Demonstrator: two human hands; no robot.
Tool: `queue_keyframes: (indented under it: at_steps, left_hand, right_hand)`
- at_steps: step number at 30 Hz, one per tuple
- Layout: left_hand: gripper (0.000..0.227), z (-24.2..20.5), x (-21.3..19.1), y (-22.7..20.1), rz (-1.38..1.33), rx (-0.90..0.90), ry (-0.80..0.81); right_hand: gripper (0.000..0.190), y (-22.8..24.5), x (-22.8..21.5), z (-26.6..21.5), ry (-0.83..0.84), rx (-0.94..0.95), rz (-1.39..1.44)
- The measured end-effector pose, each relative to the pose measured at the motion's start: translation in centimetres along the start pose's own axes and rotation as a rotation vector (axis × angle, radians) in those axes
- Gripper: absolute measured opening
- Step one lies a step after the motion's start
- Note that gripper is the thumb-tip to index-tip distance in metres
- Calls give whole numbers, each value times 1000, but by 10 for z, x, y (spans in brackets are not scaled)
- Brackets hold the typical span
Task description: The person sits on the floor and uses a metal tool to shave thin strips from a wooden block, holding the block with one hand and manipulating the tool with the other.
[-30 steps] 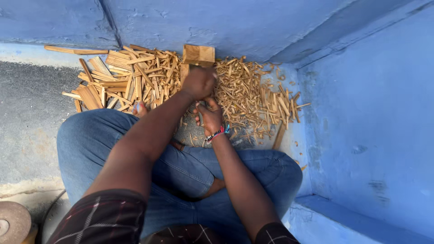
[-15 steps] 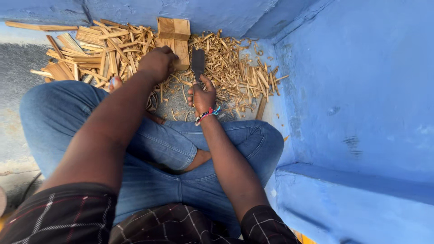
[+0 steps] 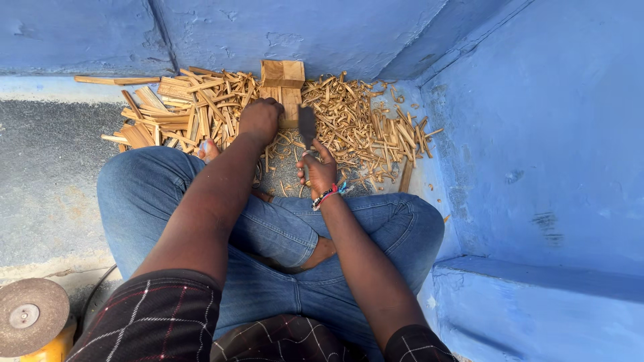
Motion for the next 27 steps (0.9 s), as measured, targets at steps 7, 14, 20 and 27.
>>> queue_keyframes:
  at_steps: [7, 14, 20, 27]
  left_hand:
    - [29, -2, -4, -62, -606, 257, 61]
    - [24, -20, 41, -104, -628, 449, 230]
    - [32, -1, 50, -79, -554, 407, 130]
    - [32, 61, 69, -45, -475, 189, 289]
  right_hand:
    - [48, -7, -1, -3, 27, -47, -117]
    - [4, -19, 16, -9, 130, -47, -252]
    - [5, -24, 30, 8, 159, 26, -144]
    - [4, -8, 44, 68, 161, 50, -111]
Point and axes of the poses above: each hand's wrist, its own z-axis towards the middle knuckle, its own x-axis out of the palm, y = z × x, the point moved 10 cm from there along z, towards the middle knuckle, and after that the axes turned 10 degrees about -z, right-handed, at the moved point
